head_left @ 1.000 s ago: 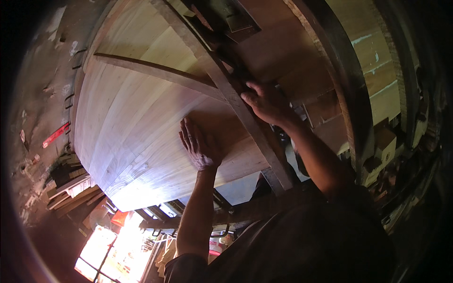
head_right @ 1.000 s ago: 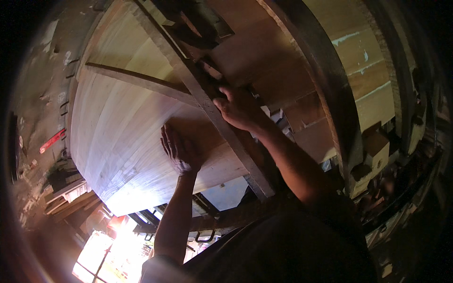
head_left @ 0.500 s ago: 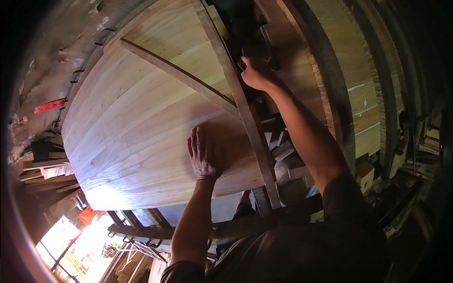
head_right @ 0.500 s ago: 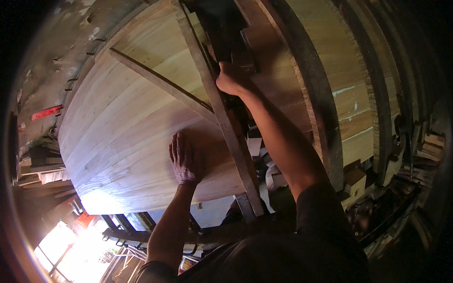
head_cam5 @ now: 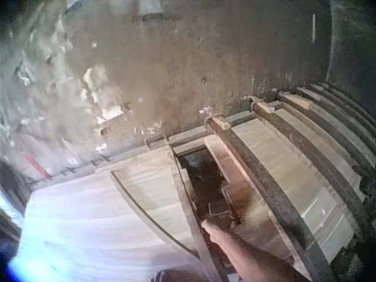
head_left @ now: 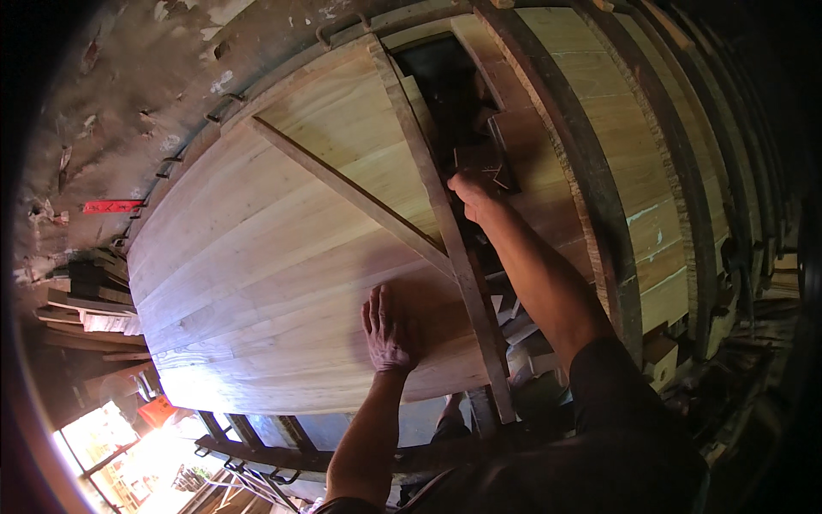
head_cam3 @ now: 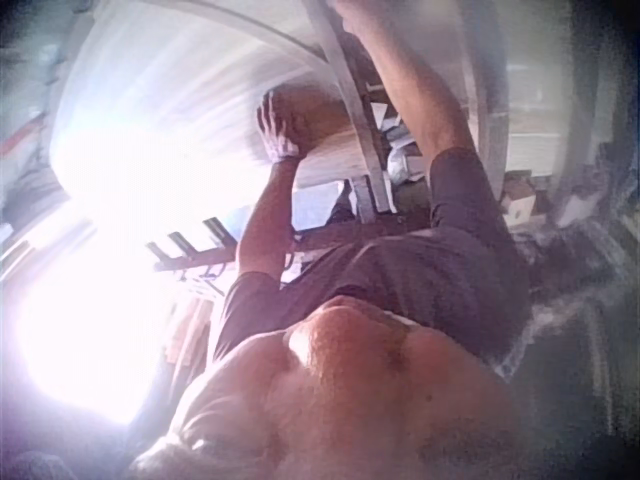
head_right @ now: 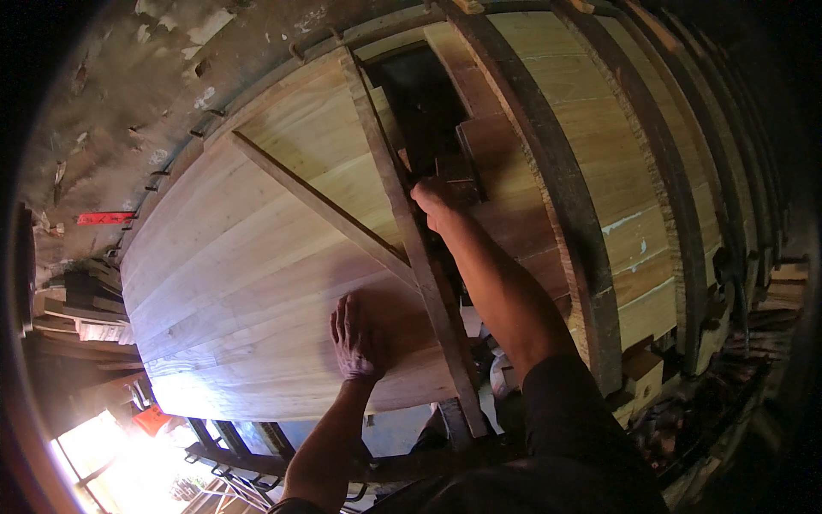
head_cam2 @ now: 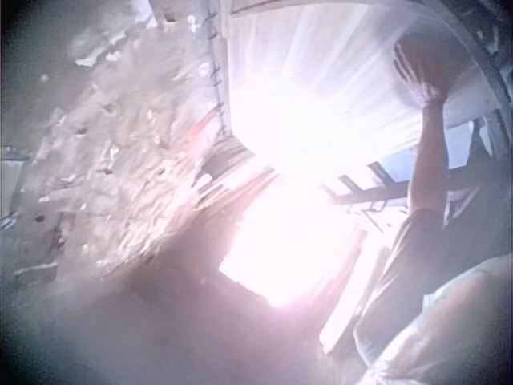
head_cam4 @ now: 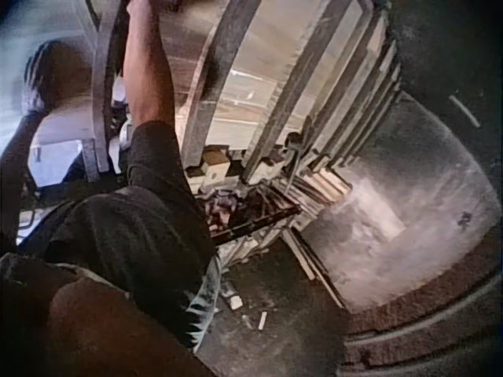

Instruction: The person moves several long wood planks one by one from a pile, placing them onto a horizontal rack and aligning them side-by-side by hand.

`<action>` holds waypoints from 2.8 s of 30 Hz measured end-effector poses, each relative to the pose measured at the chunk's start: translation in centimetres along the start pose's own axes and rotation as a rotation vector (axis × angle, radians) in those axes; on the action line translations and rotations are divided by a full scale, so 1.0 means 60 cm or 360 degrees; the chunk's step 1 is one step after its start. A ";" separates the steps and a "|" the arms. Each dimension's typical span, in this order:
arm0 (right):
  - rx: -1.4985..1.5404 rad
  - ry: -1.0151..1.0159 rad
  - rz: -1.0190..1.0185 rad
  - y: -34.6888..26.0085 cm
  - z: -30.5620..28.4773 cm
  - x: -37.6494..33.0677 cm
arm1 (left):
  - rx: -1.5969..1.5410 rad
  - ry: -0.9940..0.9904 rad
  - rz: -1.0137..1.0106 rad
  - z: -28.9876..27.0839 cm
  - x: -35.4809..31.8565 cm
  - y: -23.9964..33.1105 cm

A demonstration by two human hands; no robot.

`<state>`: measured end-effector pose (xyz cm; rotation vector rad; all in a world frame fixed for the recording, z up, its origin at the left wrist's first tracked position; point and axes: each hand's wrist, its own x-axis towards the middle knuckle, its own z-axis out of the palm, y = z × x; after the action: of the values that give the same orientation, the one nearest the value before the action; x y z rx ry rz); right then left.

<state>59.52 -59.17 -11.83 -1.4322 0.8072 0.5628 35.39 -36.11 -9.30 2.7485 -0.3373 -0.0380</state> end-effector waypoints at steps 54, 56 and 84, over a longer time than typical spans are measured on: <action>0.0508 0.0007 -0.1464 -0.224 0.050 0.279 | 0.0097 -0.0068 -0.0053 0.010 0.011 -0.001; 0.0694 -0.0109 -0.1416 -0.216 0.009 0.327 | 0.0046 -0.0035 0.0025 0.010 0.014 -0.004; -0.0314 0.0667 -0.1457 -0.210 0.078 0.366 | 0.0064 -0.0053 0.0026 0.004 0.023 0.003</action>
<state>83.58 -58.44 -20.88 -1.9348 0.3316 -0.3802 36.67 -36.69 -9.45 2.7873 -0.3732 -0.0740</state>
